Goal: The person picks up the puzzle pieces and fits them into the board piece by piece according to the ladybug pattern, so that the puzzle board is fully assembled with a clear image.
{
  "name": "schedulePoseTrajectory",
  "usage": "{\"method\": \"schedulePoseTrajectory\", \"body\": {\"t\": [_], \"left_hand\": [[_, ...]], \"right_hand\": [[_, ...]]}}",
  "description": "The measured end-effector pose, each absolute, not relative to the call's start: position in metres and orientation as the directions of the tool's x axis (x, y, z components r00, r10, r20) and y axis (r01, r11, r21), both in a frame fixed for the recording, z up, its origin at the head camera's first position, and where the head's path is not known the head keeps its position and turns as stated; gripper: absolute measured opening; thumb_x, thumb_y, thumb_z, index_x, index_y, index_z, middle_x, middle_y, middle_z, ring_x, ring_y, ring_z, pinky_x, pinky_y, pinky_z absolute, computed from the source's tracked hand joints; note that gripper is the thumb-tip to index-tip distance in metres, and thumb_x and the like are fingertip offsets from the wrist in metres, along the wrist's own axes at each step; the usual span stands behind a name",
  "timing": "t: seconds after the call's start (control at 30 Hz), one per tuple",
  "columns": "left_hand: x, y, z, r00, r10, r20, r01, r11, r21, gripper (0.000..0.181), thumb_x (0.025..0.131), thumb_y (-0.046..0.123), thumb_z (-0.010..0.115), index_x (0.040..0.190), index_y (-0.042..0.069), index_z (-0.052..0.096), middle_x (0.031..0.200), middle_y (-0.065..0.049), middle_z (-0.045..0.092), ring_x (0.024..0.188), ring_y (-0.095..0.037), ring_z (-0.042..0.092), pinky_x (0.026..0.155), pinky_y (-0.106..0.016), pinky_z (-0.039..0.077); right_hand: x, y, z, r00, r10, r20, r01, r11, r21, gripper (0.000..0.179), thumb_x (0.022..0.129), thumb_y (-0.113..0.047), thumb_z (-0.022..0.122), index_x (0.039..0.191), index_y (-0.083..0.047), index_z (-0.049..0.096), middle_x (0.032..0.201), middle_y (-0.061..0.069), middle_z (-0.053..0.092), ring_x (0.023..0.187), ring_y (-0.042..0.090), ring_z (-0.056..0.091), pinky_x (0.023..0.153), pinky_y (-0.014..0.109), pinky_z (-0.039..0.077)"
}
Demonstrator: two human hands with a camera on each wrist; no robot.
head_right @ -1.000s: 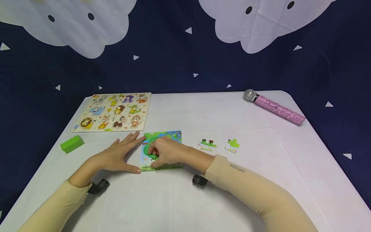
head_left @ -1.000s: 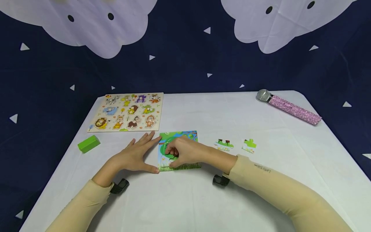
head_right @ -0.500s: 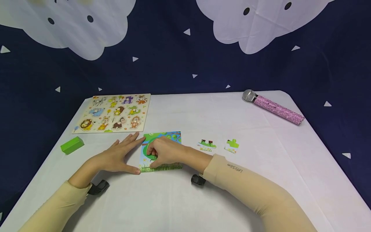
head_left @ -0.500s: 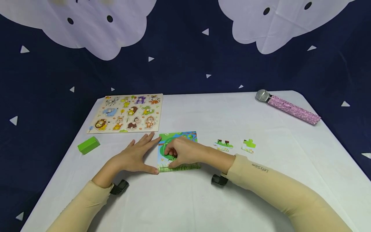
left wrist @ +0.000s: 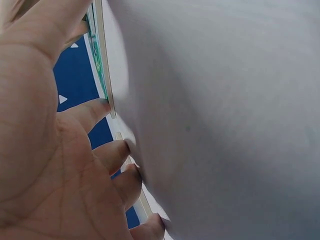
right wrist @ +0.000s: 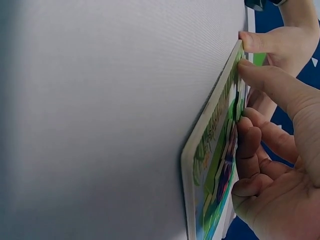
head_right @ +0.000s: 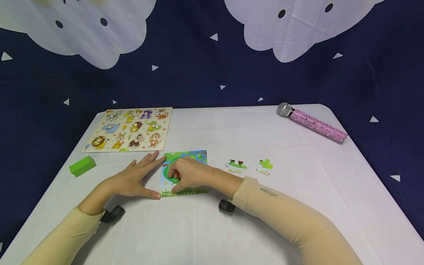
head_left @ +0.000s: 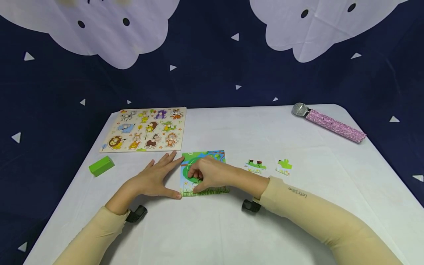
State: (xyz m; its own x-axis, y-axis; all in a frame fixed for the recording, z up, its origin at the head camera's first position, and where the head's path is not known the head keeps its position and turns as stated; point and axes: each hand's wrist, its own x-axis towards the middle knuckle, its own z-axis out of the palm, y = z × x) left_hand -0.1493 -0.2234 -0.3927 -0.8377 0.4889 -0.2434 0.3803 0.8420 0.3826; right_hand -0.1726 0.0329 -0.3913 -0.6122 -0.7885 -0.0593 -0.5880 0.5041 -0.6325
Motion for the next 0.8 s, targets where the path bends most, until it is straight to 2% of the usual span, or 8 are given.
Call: {"method": "schedulePoseTrajectory", "body": {"t": [0.8], "left_hand": [[-0.1492, -0.2237, -0.3928, -0.838, 0.487, -0.247, 0.376, 0.843, 0.385, 0.126, 0.074, 0.069, 0.089, 0.172, 0.022, 0.027, 0.181, -0.019, 0.010, 0.167, -0.048, 0.010, 0.125, -0.082, 0.010]], "right_hand": [[-0.1712, 0.0325, -0.3925, -0.616, -0.784, -0.076, -0.584, 0.519, -0.624, 0.030, 0.086, -0.024, 0.093, 0.108, -0.010, 0.079, 0.089, -0.005, 0.071, 0.080, 0.003, 0.060, 0.073, 0.016, 0.053]]}}
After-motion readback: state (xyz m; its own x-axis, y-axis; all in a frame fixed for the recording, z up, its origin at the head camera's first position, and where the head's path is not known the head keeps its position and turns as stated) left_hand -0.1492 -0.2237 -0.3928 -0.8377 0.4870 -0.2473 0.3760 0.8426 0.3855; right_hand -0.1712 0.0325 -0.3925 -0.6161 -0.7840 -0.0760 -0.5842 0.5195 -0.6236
